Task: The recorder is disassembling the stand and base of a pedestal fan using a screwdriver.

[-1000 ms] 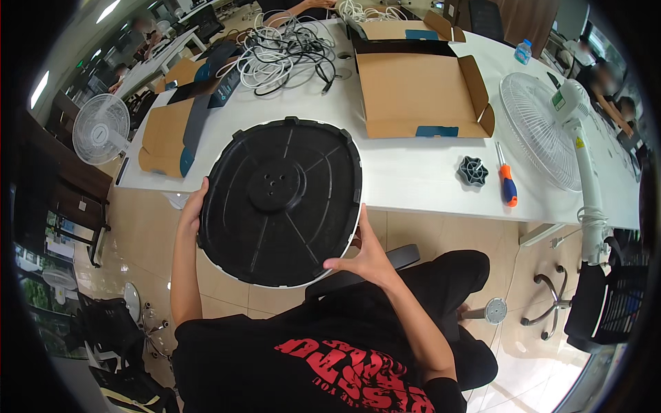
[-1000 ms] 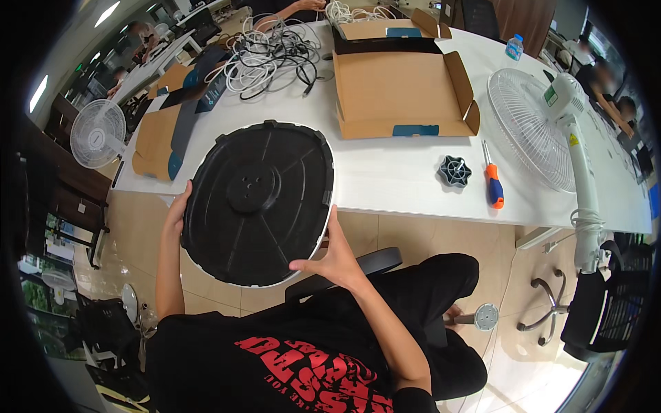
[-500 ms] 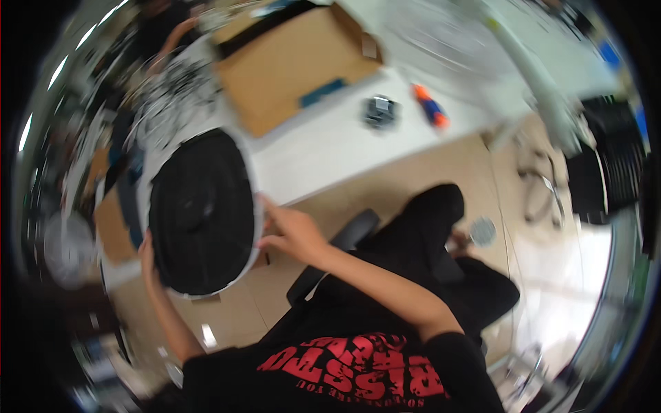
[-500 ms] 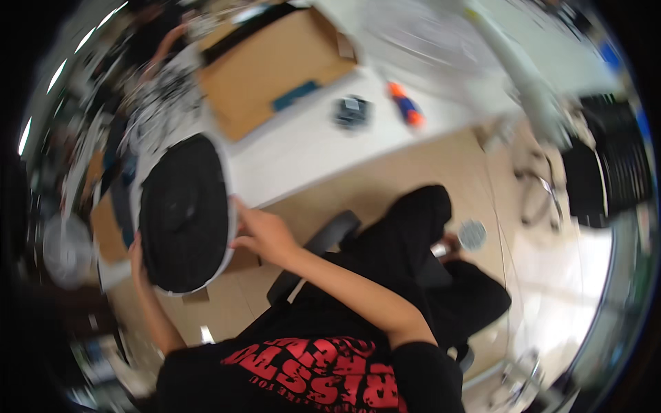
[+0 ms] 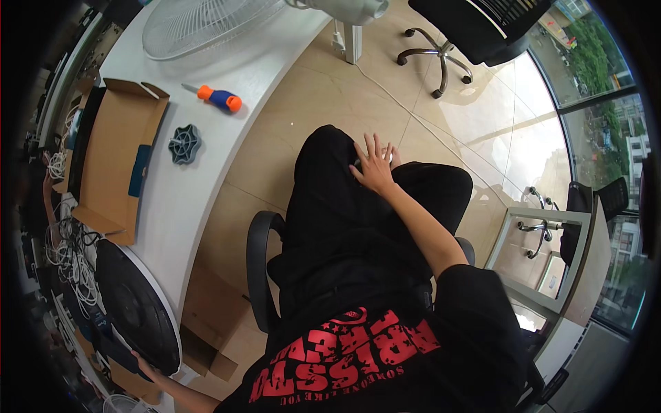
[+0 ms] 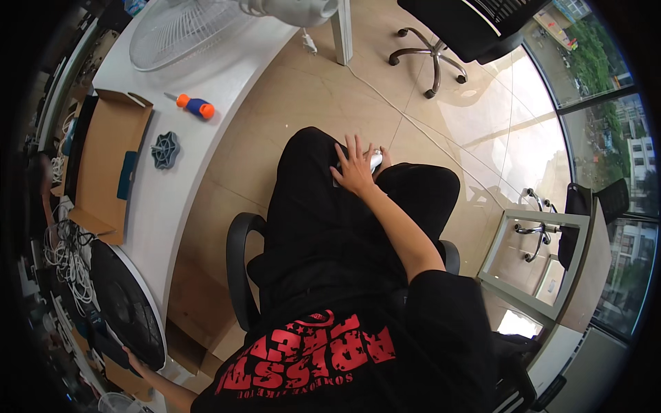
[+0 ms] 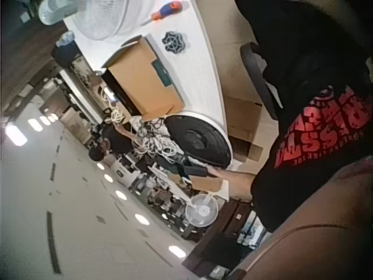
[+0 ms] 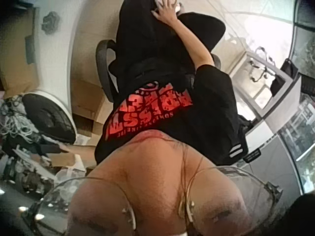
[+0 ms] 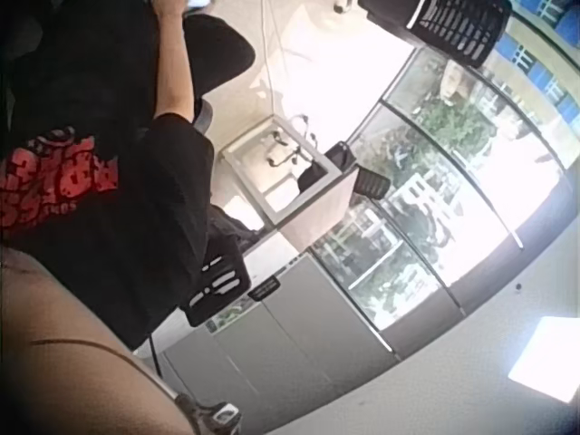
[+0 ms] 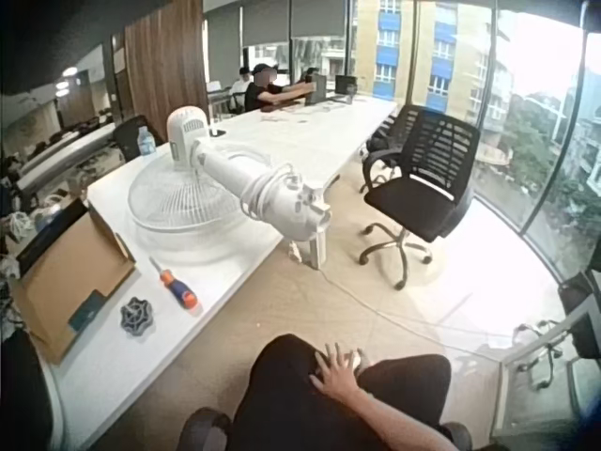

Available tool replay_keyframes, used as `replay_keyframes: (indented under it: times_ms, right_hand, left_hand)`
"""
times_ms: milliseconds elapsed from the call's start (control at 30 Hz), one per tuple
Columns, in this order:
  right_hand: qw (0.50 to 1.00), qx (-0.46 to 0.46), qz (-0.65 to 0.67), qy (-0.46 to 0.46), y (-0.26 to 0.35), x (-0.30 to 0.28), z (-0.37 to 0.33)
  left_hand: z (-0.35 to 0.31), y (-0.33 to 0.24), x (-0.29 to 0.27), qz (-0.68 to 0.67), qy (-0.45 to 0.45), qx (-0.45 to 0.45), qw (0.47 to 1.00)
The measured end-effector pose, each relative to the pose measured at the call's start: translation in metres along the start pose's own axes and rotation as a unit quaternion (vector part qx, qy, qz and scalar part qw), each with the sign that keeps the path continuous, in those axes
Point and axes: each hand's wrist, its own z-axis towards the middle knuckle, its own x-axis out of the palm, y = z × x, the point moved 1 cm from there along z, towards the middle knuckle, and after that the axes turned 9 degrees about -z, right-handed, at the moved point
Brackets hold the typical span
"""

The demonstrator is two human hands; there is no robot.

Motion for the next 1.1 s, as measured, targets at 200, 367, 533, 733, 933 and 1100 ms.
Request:
replay_keyframes:
  times_ms: [200, 367, 533, 733, 933, 1100]
  right_hand:
    - [0.971, 0.089, 0.077, 0.207, -0.037, 0.124, -0.046]
    - [0.882, 0.076, 0.226, 0.407, -0.057, 0.192, -0.057]
    - [0.832, 0.046, 0.25, 0.494, -0.058, 0.191, -0.048]
    - [0.831, 0.056, 0.272, 0.481, -0.062, 0.162, -0.036]
    - [0.832, 0.063, 0.312, 0.454, -0.058, 0.172, -0.049]
    - [0.83, 0.054, 0.339, 0.44, -0.04, 0.188, -0.061]
  left_hand:
    - [-0.005, 0.0, 0.011, -0.015, -0.006, 0.003, 1.0]
    - [-0.016, -0.009, 0.018, -0.002, -0.008, 0.013, 1.0]
    - [-0.022, -0.03, 0.041, 0.042, -0.003, 0.036, 0.998]
    - [-0.043, -0.07, 0.093, 0.148, -0.025, 0.126, 0.981]
    - [-0.13, -0.081, 0.188, 0.277, -0.025, 0.304, 0.911]
    - [-0.238, -0.063, 0.281, 0.295, 0.069, 0.435, 0.848]
